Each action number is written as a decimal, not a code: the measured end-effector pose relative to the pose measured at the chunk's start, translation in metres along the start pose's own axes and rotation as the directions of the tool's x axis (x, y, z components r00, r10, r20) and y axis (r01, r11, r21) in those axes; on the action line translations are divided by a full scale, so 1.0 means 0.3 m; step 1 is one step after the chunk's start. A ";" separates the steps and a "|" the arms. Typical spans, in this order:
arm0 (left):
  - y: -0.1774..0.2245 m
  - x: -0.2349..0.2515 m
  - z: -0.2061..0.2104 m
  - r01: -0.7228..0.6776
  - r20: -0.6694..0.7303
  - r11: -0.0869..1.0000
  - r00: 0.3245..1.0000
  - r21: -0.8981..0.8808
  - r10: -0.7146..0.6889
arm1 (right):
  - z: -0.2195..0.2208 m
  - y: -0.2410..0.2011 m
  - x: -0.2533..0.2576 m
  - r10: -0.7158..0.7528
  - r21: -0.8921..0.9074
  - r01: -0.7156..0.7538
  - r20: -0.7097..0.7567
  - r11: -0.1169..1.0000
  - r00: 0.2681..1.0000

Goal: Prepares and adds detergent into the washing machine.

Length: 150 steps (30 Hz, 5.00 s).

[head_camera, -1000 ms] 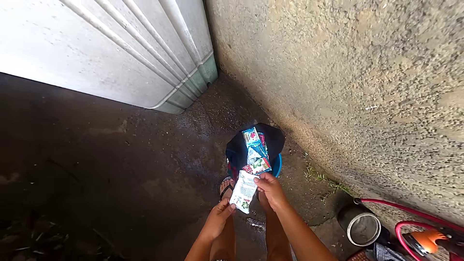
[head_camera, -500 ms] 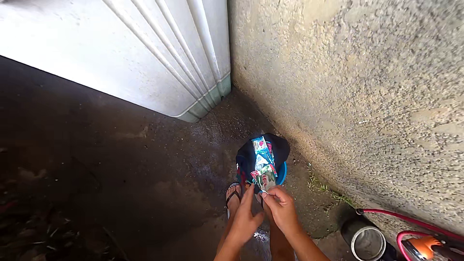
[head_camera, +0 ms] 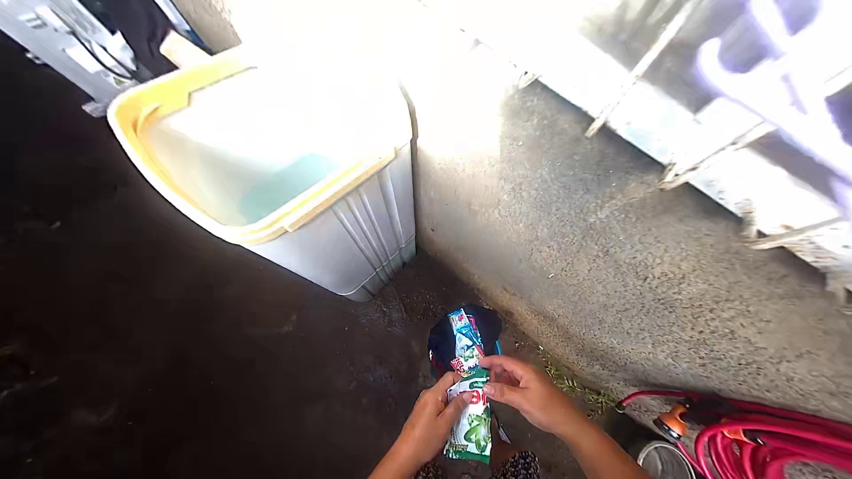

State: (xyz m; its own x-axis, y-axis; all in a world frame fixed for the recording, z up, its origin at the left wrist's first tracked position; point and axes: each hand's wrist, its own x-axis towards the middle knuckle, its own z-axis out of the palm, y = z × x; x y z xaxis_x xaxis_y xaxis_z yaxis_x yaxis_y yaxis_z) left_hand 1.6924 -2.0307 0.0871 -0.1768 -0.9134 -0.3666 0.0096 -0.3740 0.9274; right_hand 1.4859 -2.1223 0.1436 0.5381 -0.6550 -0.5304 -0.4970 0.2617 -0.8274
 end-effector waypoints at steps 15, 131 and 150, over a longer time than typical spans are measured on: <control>0.355 -0.192 0.087 -0.304 0.165 0.916 0.949 0.260 0.268 | 0.025 -0.319 -0.398 -0.221 -0.356 0.178 -0.084 0.917 0.972; 0.561 0.895 -2.439 0.320 -0.036 0.713 0.900 -0.624 -0.435 | 0.141 -1.760 2.160 0.275 -0.955 -0.286 -0.295 -0.071 0.915; 0.615 0.876 -2.472 0.322 0.004 0.706 0.911 -0.631 -0.412 | 0.079 -1.751 2.206 0.347 -0.947 -0.321 -0.294 0.020 0.890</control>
State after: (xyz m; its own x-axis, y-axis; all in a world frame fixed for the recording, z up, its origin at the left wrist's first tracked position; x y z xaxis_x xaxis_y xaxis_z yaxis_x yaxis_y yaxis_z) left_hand 2.3775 -2.4589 0.1064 -0.1693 -0.6776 -0.7157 0.5711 -0.6593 0.4891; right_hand 2.1191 -2.6763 0.2227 0.1063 -0.7011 -0.7051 -0.8273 -0.4557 0.3285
